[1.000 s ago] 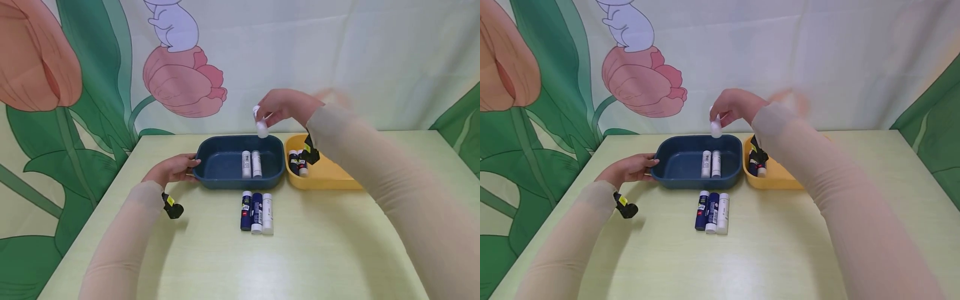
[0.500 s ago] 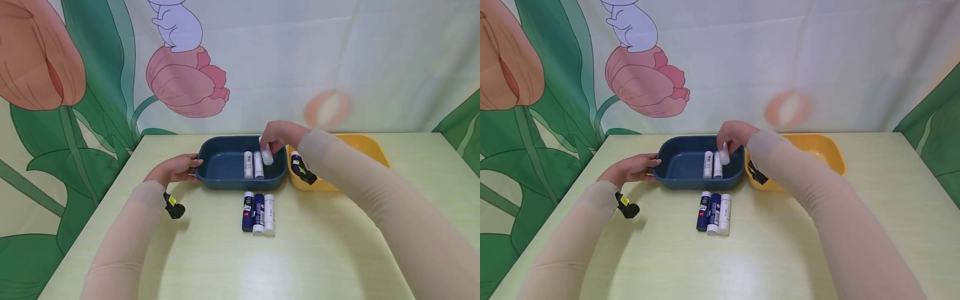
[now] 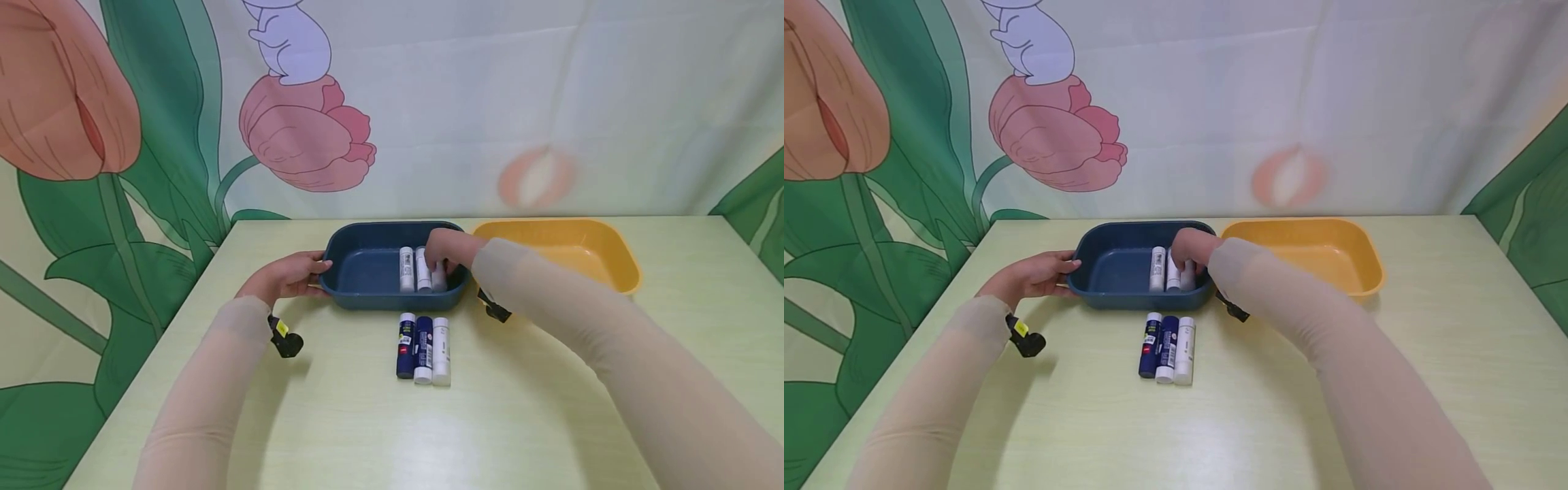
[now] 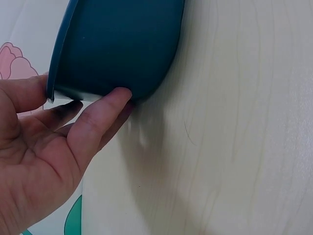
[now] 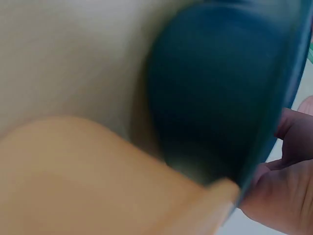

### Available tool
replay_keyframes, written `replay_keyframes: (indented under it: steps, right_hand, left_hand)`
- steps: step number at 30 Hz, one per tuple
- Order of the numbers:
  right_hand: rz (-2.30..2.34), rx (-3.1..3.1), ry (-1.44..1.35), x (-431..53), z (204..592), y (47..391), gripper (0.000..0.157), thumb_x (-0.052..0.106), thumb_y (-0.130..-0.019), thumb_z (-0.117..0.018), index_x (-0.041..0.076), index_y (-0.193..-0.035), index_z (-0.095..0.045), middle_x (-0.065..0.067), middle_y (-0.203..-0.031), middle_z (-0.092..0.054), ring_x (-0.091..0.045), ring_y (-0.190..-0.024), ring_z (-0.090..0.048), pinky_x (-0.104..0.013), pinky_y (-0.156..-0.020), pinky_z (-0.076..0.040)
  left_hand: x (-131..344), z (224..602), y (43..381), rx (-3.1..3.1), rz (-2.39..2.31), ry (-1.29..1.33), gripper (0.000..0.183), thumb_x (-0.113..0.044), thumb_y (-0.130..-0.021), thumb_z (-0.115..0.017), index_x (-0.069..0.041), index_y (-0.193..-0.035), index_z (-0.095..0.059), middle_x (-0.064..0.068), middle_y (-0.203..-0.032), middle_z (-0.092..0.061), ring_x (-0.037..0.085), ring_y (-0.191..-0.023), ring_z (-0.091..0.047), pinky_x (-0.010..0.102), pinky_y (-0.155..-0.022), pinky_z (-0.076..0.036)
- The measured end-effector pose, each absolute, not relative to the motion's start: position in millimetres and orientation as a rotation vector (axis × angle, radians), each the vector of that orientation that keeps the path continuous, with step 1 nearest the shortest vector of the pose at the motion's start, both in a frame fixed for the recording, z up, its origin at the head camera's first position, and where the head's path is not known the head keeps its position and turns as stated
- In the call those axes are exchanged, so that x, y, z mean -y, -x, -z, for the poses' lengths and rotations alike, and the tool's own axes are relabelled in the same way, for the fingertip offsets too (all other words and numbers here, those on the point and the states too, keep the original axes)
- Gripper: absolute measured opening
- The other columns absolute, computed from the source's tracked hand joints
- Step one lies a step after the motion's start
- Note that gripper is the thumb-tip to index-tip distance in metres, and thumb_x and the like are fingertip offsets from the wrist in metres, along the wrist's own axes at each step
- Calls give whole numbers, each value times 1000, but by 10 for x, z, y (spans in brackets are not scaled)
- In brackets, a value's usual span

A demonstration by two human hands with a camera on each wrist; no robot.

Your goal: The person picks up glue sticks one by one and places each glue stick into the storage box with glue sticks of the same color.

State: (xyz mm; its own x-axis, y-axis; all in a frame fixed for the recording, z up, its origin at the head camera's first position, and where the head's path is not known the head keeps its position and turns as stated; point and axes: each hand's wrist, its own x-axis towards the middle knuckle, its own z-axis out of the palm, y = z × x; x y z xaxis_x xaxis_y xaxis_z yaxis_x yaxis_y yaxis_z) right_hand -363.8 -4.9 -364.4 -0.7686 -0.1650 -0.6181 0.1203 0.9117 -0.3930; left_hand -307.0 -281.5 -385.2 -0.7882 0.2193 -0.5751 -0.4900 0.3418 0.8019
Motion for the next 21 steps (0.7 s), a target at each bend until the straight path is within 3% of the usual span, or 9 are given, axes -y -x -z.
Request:
replay_keyframes:
  steps: [6,9,11,16,21]
  right_hand:
    - [598,-2388,32,77,3673,3597,34,5,-100,-62,-4,-132,-62,-15,-130,-61,-22,-97,-59,-31,-104,-57]
    - [649,-2392,77,33,3638,3572,34,6,-99,-62,-5,-132,-63,-17,-135,-61,-23,-97,-60,-32,-102,-59]
    - [697,-2375,111,-11,3573,3562,38,5,-99,-61,-6,-136,-59,-18,-142,-58,-26,-104,-62,-34,-102,-59]
    - [853,-2320,188,-146,3219,3506,64,6,-101,-60,-3,-157,-32,-22,-156,-44,-35,-134,-55,-38,-109,-55]
    - [877,-2356,343,-327,2695,3306,68,10,-103,-58,1,-161,-24,-24,-155,-45,-36,-139,-50,-42,-115,-49]
  left_hand:
    - [2818,3841,3072,-1997,-1492,244,58,-20,-113,-31,-9,-166,-8,24,-164,-29,31,-136,-45,50,-119,-41]
    - [2799,3837,3067,-1998,-1494,254,58,-20,-113,-31,-9,-166,-7,24,-164,-30,32,-136,-45,50,-119,-41]
    - [2792,3841,3064,-1999,-1494,254,58,-20,-113,-31,-9,-166,-8,24,-163,-30,31,-135,-46,50,-119,-41]
    - [2798,3846,3055,-1995,-1496,238,58,-20,-113,-31,-9,-166,-9,24,-163,-30,29,-133,-47,49,-120,-40]
    - [2818,3839,3059,-2002,-1481,210,58,-20,-113,-30,-9,-166,-7,25,-163,-30,28,-129,-49,50,-121,-40]
